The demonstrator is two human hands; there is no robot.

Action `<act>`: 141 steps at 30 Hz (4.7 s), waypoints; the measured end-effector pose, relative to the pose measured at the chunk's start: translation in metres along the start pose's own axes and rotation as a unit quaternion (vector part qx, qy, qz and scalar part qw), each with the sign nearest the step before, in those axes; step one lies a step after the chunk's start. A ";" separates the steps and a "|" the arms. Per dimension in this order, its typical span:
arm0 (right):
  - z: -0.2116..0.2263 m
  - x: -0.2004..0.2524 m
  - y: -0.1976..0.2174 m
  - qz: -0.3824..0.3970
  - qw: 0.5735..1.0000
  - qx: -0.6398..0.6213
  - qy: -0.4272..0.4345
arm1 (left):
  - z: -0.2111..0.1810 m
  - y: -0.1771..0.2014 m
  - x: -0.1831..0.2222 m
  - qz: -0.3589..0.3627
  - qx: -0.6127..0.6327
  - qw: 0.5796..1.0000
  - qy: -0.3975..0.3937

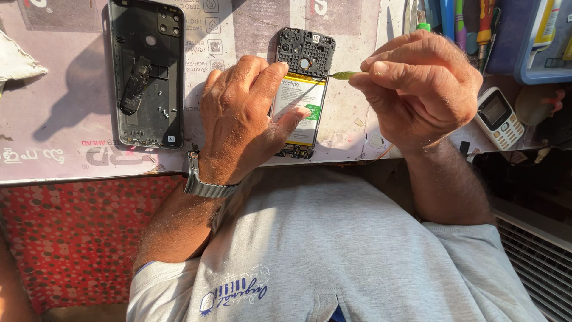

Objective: The person uses a green plastic spudger and a green utility knife to pry and separate components inside a disassembled smartphone. The person works on the battery area and the top edge of the phone, occasionally switching between the two tools.

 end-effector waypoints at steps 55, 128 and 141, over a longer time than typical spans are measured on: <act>0.011 -0.007 0.004 0.055 0.984 -0.115 -0.123 | -0.008 0.006 -0.006 -0.002 -0.020 1.000 0.000; 0.018 0.000 0.006 0.056 0.984 -0.077 -0.148 | -0.010 0.008 -0.004 -0.009 -0.008 1.000 -0.022; 0.019 0.002 0.004 0.078 0.979 -0.110 -0.152 | -0.009 0.009 -0.003 -0.007 -0.001 1.000 -0.030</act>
Point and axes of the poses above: each hand's wrist, its own x-axis away from the middle knuckle, its own y-axis out of the back of the hand, z = x × y, the point moved 1 cm from there along -x, towards the middle knuckle, and after that the axes turned 7 degrees about z, right-handed, at the moved point
